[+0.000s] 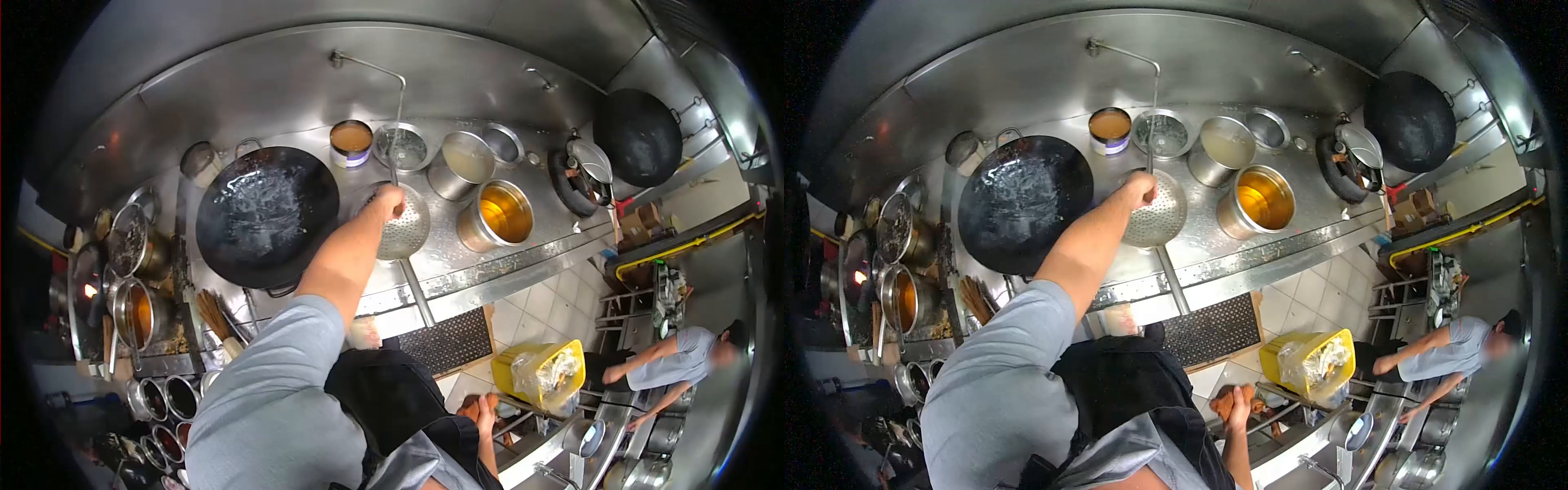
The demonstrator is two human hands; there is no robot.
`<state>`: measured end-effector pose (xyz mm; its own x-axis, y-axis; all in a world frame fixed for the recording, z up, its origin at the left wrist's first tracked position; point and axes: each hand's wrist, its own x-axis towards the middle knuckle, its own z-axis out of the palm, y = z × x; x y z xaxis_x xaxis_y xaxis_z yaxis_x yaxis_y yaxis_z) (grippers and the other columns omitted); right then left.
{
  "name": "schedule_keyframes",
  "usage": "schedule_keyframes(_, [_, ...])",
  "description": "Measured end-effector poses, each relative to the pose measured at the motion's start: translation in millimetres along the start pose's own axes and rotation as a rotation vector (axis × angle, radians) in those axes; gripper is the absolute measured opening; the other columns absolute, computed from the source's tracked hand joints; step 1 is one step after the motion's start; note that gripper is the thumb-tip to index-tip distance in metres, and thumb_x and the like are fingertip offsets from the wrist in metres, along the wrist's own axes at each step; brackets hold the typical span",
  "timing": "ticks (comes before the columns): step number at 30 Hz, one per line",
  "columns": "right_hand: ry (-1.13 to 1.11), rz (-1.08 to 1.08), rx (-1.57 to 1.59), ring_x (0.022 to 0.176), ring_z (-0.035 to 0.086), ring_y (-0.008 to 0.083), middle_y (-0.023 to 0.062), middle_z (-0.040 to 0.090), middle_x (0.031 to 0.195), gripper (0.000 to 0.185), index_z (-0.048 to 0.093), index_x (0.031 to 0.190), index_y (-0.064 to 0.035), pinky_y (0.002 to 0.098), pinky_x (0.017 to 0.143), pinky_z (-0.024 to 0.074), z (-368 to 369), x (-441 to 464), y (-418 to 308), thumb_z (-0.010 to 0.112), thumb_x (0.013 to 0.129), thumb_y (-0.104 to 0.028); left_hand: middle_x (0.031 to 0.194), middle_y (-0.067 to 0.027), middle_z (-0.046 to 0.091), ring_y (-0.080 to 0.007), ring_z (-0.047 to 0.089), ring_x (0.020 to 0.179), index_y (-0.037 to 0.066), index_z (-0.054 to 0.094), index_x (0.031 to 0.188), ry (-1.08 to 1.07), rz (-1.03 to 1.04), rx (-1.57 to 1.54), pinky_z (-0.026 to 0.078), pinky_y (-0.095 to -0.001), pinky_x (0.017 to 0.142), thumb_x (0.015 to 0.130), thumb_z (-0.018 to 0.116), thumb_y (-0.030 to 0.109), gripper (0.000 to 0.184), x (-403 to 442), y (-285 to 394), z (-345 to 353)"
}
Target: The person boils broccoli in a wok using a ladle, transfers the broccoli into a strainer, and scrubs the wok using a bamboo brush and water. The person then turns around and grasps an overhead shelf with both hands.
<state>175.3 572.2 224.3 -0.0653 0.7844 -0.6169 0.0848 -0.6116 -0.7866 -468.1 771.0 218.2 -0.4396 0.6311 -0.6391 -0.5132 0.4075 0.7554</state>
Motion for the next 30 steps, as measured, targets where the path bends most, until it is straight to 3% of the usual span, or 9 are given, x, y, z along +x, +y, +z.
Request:
schedule_keyframes(3, [-0.093,0.050,0.309,0.073,0.065,0.0196,0.0076,0.065,0.088,0.030,0.058,0.109,-0.0041,0.0352,0.065,0.0558,-29.4,-16.4,33.2,0.063,0.097,-0.031,0.067,-0.0060,0.055,-0.0172,0.055,0.056,0.008,0.053,0.076,-0.278,-0.116,-1.004,0.045,-0.0302,0.051,0.092,0.054,0.012,0.016,9.6,0.4,22.9])
schedule_keyframes(6, [0.060,0.096,-0.080,0.071,0.064,0.0172,0.0058,0.065,0.087,0.023,0.060,0.103,-0.0050,0.0330,0.062,0.0531,-52.9,1.2,70.2,0.061,0.098,-0.027,0.073,-0.0023,0.054,-0.0140,0.056,0.059,0.006,0.053,0.082,-0.432,-0.132,-1.428,0.045,-0.0279,0.052,0.090,0.059,0.010,0.011,-26.6,-2.8,19.0])
schedule_keyframes(9, [-0.190,0.013,-0.389,0.069,0.061,0.0150,0.0039,0.065,0.084,0.021,0.063,0.092,-0.0062,0.0315,0.059,0.0489,-105.4,59.6,117.4,0.060,0.099,-0.026,0.075,-0.0020,0.055,-0.0122,0.058,0.061,0.005,0.054,0.084,-0.652,-0.015,-1.529,0.046,-0.0264,0.052,0.091,0.060,0.010,0.010,-87.7,-13.3,-2.6])
schedule_keyframes(13, [-0.180,-0.212,-0.622,0.068,0.059,0.0140,0.0026,0.065,0.079,0.023,0.061,0.082,-0.0080,0.0325,0.058,0.0476,-100.1,101.3,100.2,0.062,0.098,-0.025,0.078,0.0005,0.055,-0.0087,0.056,0.061,0.001,0.054,0.100,-0.698,0.064,-1.442,0.042,-0.0237,0.048,0.095,0.056,0.012,0.012,-176.0,-23.3,-44.4])
schedule_keyframes(16, [-0.114,0.006,-0.583,0.076,0.062,0.0179,0.0053,0.066,0.091,0.027,0.061,0.103,-0.0025,0.0350,0.067,0.0529,-94.9,133.3,87.3,0.066,0.094,-0.028,0.077,0.0012,0.055,-0.0086,0.054,0.059,0.006,0.058,0.099,-0.741,0.052,-1.408,0.042,-0.0258,0.047,0.096,0.056,0.015,0.010,-254.8,-27.9,-81.3])
schedule_keyframes(21, [-0.249,-0.031,-0.692,0.080,0.065,0.0197,0.0078,0.066,0.096,0.032,0.058,0.117,-0.0006,0.0345,0.070,0.0542,-32.3,149.4,42.4,0.065,0.095,-0.023,0.079,0.0017,0.053,-0.0072,0.051,0.057,0.009,0.060,0.112,-0.452,0.101,-1.154,0.038,-0.0250,0.041,0.096,0.057,0.018,0.018,-362.6,-61.4,-131.8])
schedule_keyframes(24, [-0.305,0.050,-0.565,0.065,0.057,0.0130,0.0020,0.062,0.074,0.020,0.059,0.084,-0.0068,0.0315,0.060,0.0457,-10.1,164.5,48.4,0.061,0.098,-0.020,0.078,0.0014,0.052,-0.0071,0.048,0.055,0.013,0.057,0.116,-0.263,0.093,-1.060,0.037,-0.0243,0.039,0.095,0.058,0.016,0.021,-409.7,-83.6,-146.1])
schedule_keyframes(27, [-0.407,0.076,-0.567,0.078,0.065,0.0186,0.0078,0.067,0.093,0.026,0.058,0.113,-0.0023,0.0334,0.068,0.0542,-8.6,182.8,54.6,0.064,0.096,-0.021,0.078,0.0009,0.052,-0.0083,0.048,0.055,0.014,0.049,0.124,-0.067,0.030,-0.982,0.038,-0.0246,0.039,0.095,0.056,0.014,0.030,-439.3,-110.8,-152.9])
schedule_keyframes(30, [-0.413,0.100,-0.619,0.072,0.065,0.0179,0.0052,0.066,0.086,0.018,0.060,0.105,-0.0044,0.0319,0.066,0.0541,-2.8,178.3,43.1,0.063,0.096,-0.020,0.076,0.0003,0.053,-0.0101,0.048,0.051,0.013,0.041,0.132,0.150,-0.001,-0.797,0.039,-0.0247,0.039,0.094,0.055,0.013,0.041,-454.8,-138.1,-157.5])
